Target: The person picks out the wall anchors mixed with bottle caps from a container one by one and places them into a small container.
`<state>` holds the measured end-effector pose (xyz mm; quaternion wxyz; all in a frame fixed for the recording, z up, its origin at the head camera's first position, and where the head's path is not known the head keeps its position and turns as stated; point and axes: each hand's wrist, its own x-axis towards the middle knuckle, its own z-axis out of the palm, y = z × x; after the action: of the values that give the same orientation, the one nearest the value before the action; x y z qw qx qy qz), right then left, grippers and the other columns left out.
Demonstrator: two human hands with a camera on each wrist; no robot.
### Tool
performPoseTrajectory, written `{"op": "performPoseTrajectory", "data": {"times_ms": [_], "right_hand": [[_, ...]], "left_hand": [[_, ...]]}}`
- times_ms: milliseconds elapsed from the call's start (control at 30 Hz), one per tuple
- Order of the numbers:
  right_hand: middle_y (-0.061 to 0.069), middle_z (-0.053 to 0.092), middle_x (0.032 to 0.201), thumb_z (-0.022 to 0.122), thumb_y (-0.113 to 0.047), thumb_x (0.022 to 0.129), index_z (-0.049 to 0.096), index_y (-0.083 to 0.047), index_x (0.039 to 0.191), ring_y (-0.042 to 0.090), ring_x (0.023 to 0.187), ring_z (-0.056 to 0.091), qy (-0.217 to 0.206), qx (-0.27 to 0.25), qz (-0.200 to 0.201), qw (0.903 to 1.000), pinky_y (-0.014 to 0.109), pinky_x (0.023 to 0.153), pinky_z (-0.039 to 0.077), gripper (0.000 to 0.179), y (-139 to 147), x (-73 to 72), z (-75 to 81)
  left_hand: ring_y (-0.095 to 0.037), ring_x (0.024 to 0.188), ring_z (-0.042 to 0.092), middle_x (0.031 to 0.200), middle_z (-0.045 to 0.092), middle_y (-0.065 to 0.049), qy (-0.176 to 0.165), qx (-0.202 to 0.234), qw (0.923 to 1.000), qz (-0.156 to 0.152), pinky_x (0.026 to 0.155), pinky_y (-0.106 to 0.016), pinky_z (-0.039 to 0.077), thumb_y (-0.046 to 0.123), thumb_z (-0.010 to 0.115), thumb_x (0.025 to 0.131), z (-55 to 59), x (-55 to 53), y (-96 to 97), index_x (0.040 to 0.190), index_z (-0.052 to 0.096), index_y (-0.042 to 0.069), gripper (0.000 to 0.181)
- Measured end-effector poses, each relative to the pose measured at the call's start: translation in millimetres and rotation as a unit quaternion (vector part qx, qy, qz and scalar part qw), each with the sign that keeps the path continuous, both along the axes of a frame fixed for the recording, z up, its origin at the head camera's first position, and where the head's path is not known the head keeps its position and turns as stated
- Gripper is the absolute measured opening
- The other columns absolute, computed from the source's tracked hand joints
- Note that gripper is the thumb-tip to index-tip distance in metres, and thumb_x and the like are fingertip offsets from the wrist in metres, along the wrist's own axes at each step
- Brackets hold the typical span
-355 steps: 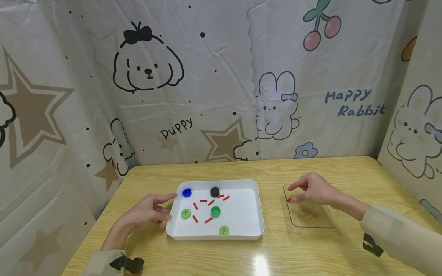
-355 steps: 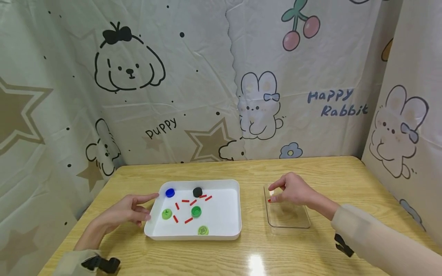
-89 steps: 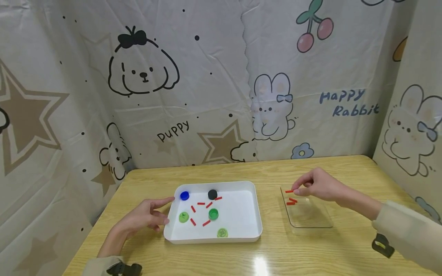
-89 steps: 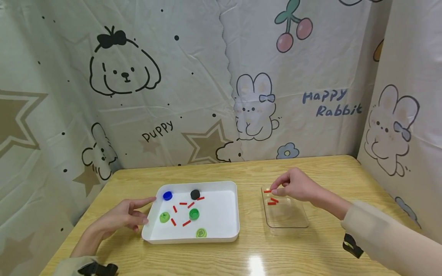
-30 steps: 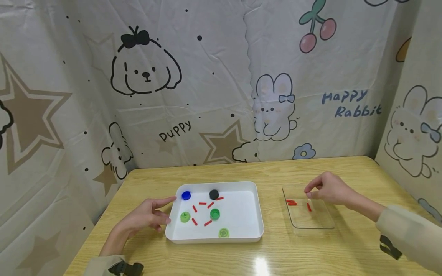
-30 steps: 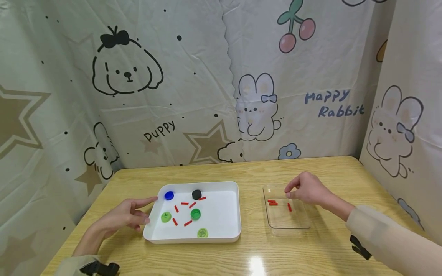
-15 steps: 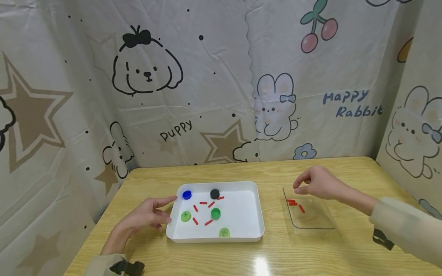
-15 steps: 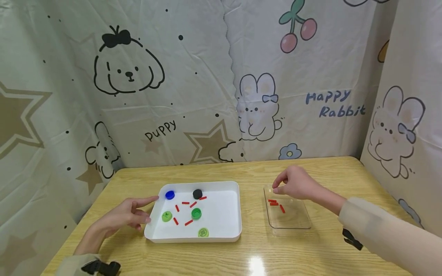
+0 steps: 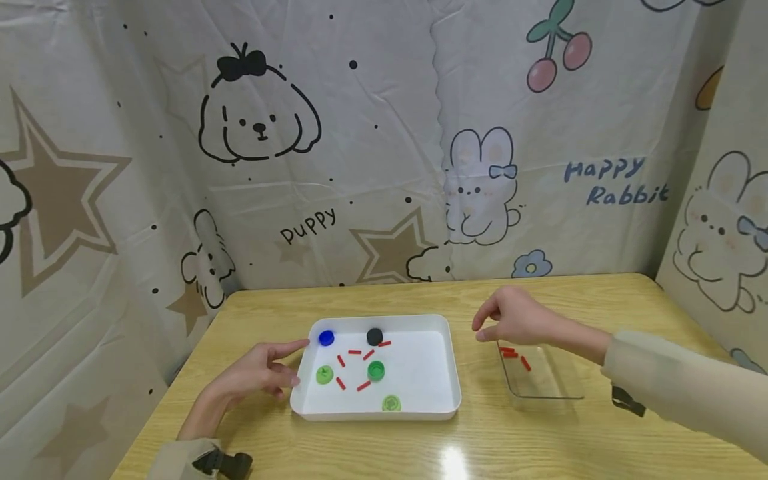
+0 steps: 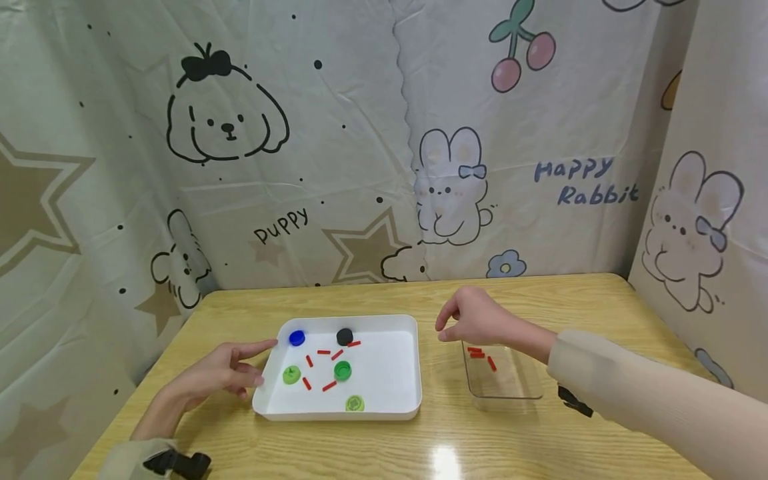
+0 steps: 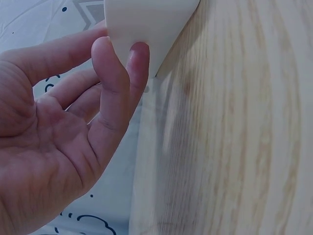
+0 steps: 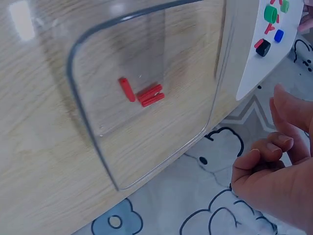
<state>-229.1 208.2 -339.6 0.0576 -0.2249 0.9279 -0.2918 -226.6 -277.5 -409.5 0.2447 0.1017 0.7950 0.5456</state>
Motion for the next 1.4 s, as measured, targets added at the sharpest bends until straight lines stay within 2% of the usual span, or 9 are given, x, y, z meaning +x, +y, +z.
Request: {"op": "performPoseTrajectory", "data": {"times_ms": [67, 167, 300, 467, 700, 867, 1100, 1300, 1400], "right_hand": [[-0.001, 0.070, 0.090, 0.088, -0.009, 0.084, 0.083, -0.012, 0.088, 0.017, 0.076, 0.044, -0.005, -0.002, 0.009, 0.9999, 0.032, 0.067, 0.040, 0.007, -6.6, -1.9, 0.6], [-0.004, 0.056, 0.076, 0.088, -0.007, 0.084, 0.083, -0.009, 0.088, 0.015, 0.068, 0.035, -0.009, -0.008, 0.024, 0.9996, 0.030, 0.062, 0.030, 0.008, -15.8, -5.3, 1.5], [-0.006, 0.037, 0.066, 0.088, -0.005, 0.083, 0.082, -0.007, 0.090, 0.012, 0.064, 0.030, -0.011, -0.015, 0.044, 0.9988, 0.028, 0.061, 0.028, 0.008, -27.3, -10.0, 1.3], [-0.007, 0.028, 0.063, 0.087, -0.003, 0.083, 0.083, -0.009, 0.090, 0.011, 0.060, 0.027, -0.023, -0.019, 0.059, 0.9978, 0.027, 0.060, 0.027, 0.010, -42.6, -16.3, -2.0], [-0.005, 0.030, 0.063, 0.089, -0.004, 0.082, 0.083, -0.013, 0.089, 0.012, 0.062, 0.031, -0.045, -0.009, 0.049, 0.9977, 0.027, 0.061, 0.029, 0.013, -66.4, -27.5, -5.9], [-0.005, 0.032, 0.066, 0.091, -0.004, 0.081, 0.085, -0.013, 0.091, 0.013, 0.064, 0.034, -0.069, -0.015, 0.040, 0.9967, 0.027, 0.061, 0.029, 0.015, -80.3, -32.3, -10.0], [-0.004, 0.035, 0.065, 0.090, -0.004, 0.081, 0.086, -0.012, 0.094, 0.013, 0.063, 0.036, -0.077, -0.013, 0.045, 0.9959, 0.026, 0.059, 0.031, 0.016, -95.5, -42.6, -20.4], [-0.002, 0.042, 0.069, 0.089, -0.003, 0.083, 0.085, -0.008, 0.098, 0.013, 0.062, 0.039, -0.083, -0.011, 0.049, 0.9953, 0.025, 0.058, 0.034, 0.016, -107.7, -51.2, -18.3], [-0.002, 0.051, 0.073, 0.088, -0.002, 0.083, 0.085, -0.006, 0.098, 0.013, 0.064, 0.041, -0.082, -0.006, 0.053, 0.9952, 0.025, 0.058, 0.036, 0.016, -113.4, -54.3, -17.8]], "left_hand": [[-0.018, 0.063, 0.060, 0.083, 0.072, -0.014, -0.003, 0.000, 1.0000, 0.001, 0.062, -0.030, 0.058, 0.001, 0.076, 0.093, -0.1, -0.1, -0.1, 0.163, 0.034, 0.000, 0.082], [-0.018, 0.063, 0.060, 0.083, 0.072, -0.013, -0.004, -0.002, 1.0000, 0.002, 0.063, -0.030, 0.058, 0.002, 0.077, 0.092, -0.6, 0.1, -0.6, 0.163, 0.035, 0.000, 0.082], [-0.017, 0.063, 0.061, 0.084, 0.073, -0.014, -0.005, -0.003, 1.0000, 0.003, 0.063, -0.030, 0.058, 0.002, 0.078, 0.091, -1.4, 0.0, -1.9, 0.163, 0.035, 0.000, 0.083], [-0.017, 0.064, 0.062, 0.088, 0.074, -0.016, -0.007, 0.001, 1.0000, 0.002, 0.063, -0.030, 0.058, 0.002, 0.079, 0.091, -1.9, -0.3, -3.2, 0.163, 0.035, 0.000, 0.084], [-0.018, 0.068, 0.064, 0.101, 0.076, -0.022, -0.010, 0.007, 0.9999, 0.001, 0.064, -0.029, 0.059, 0.001, 0.079, 0.091, -2.9, -1.2, -5.6, 0.163, 0.034, 0.000, 0.085], [-0.018, 0.068, 0.064, 0.098, 0.076, -0.021, -0.009, 0.004, 1.0000, 0.001, 0.064, -0.030, 0.059, 0.002, 0.080, 0.091, -3.3, -1.6, -5.7, 0.163, 0.035, 0.001, 0.085], [-0.018, 0.069, 0.064, 0.095, 0.075, -0.020, -0.007, 0.005, 1.0000, -0.001, 0.064, -0.030, 0.059, 0.002, 0.080, 0.091, -2.5, -0.8, -5.1, 0.163, 0.035, 0.000, 0.085], [-0.018, 0.069, 0.064, 0.093, 0.076, -0.019, -0.009, 0.003, 1.0000, 0.001, 0.064, -0.030, 0.059, 0.002, 0.079, 0.092, -1.3, -1.2, -4.1, 0.163, 0.034, 0.001, 0.084], [-0.018, 0.069, 0.064, 0.094, 0.076, -0.019, -0.007, 0.004, 1.0000, 0.000, 0.064, -0.031, 0.059, 0.002, 0.078, 0.092, -1.6, -1.0, -3.7, 0.163, 0.034, 0.001, 0.084]]}}
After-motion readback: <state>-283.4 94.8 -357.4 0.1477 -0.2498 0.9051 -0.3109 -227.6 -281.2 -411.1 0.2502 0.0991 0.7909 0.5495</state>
